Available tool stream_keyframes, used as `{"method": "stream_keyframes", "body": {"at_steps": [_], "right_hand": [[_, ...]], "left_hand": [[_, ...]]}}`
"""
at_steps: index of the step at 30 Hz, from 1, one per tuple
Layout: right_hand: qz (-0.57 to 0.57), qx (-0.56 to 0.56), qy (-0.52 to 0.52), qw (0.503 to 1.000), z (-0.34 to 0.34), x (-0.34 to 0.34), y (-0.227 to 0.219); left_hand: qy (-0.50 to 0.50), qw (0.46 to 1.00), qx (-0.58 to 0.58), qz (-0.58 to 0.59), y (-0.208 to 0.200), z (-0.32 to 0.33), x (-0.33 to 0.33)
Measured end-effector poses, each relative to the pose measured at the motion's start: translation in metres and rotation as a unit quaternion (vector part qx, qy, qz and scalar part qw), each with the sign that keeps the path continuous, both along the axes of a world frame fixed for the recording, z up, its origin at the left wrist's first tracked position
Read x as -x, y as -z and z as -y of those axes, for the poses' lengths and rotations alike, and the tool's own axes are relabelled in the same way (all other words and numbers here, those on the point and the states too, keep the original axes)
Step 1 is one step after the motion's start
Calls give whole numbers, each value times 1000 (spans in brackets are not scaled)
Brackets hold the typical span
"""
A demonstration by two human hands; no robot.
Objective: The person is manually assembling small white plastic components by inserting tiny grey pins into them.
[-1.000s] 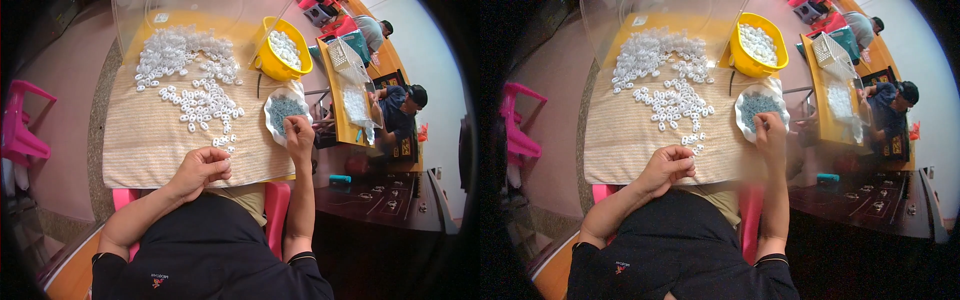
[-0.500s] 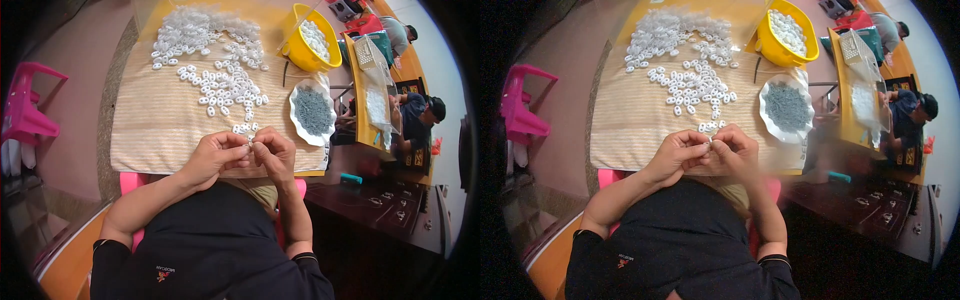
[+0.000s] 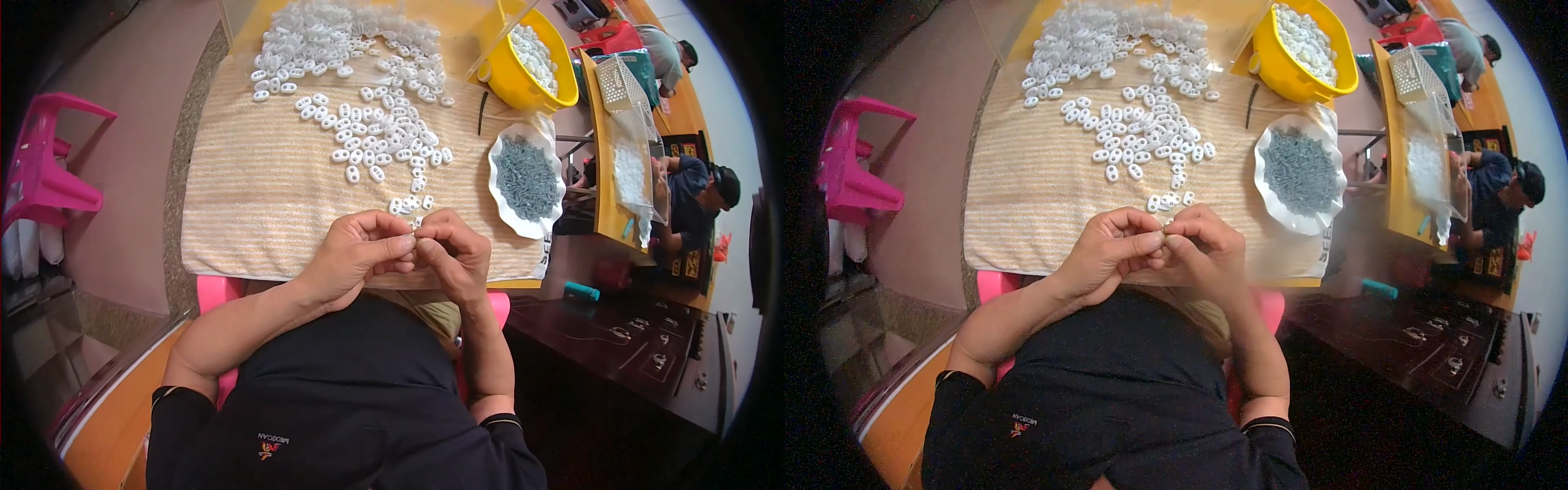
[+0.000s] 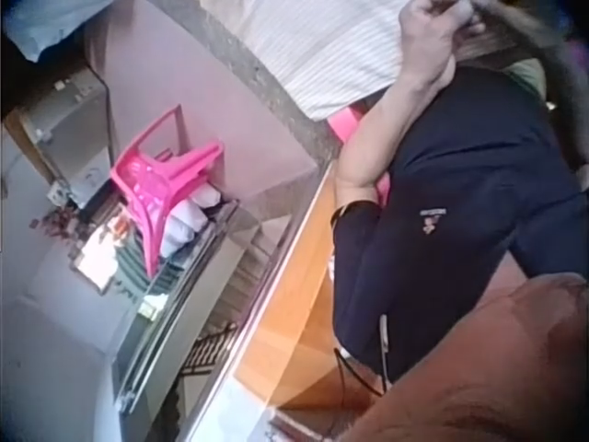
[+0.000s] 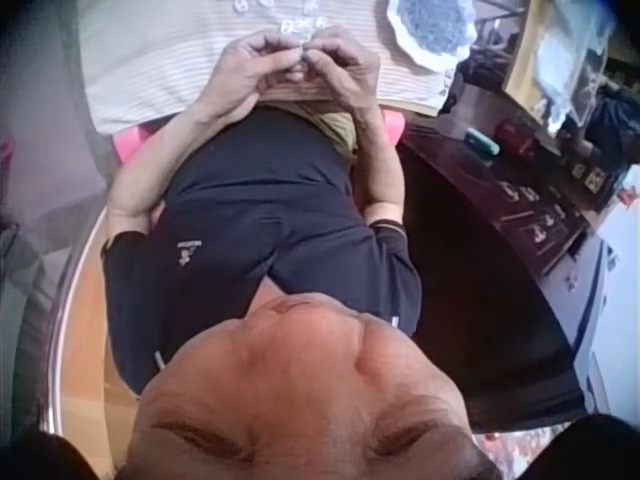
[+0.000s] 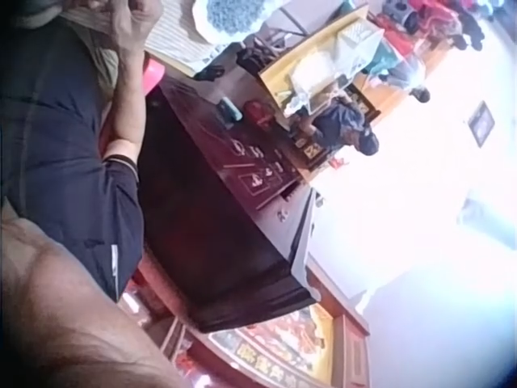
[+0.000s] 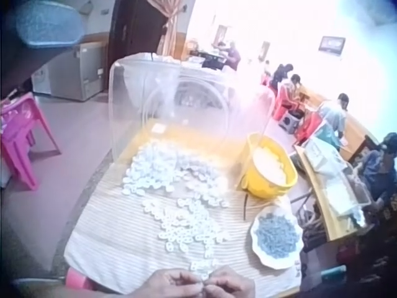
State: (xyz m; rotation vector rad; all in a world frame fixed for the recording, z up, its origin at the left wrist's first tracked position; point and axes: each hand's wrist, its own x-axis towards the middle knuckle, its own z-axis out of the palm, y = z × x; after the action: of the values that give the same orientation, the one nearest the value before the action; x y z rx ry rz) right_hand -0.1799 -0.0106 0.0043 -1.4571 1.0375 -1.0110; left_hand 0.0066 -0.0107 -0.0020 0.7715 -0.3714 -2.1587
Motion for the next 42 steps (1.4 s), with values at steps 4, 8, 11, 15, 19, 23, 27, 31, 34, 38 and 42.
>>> {"method": "stream_keyframes", "body": {"at_steps": [4,8,11,15,19,23,27,31,34,38,42], "right_hand": [[4,-5,-5,1000,0,1,1],[62,-38,8,997,-1,0,8],[107,-67,23,992,-1,0,11],[117,-66,19,991,0,3,15],[115,-68,13,991,0,1,14],[118,-74,14,990,0,1,13],[113,-84,25,990,-1,2,13],[108,-87,29,990,-1,0,10],[94,-72,31,993,-1,0,12],[71,-49,25,996,0,-1,11],[37,-51,39,997,-1,-3,8]], "left_hand": [[-2,1000,1,2,-1,1,0],[-9,1000,-2,6,-2,1,1],[-15,1000,-13,16,-3,1,1],[-6,1000,-3,4,-1,2,-1],[-8,1000,-10,5,-2,2,0],[-4,1000,-12,9,-3,2,-1],[-3,1000,-18,11,-2,1,-1],[-2,1000,-15,10,-2,1,-1],[-2,1000,-14,11,-3,1,-1],[2,1000,-14,15,-2,1,-1],[-3,1000,-14,20,-1,0,-1]]}}
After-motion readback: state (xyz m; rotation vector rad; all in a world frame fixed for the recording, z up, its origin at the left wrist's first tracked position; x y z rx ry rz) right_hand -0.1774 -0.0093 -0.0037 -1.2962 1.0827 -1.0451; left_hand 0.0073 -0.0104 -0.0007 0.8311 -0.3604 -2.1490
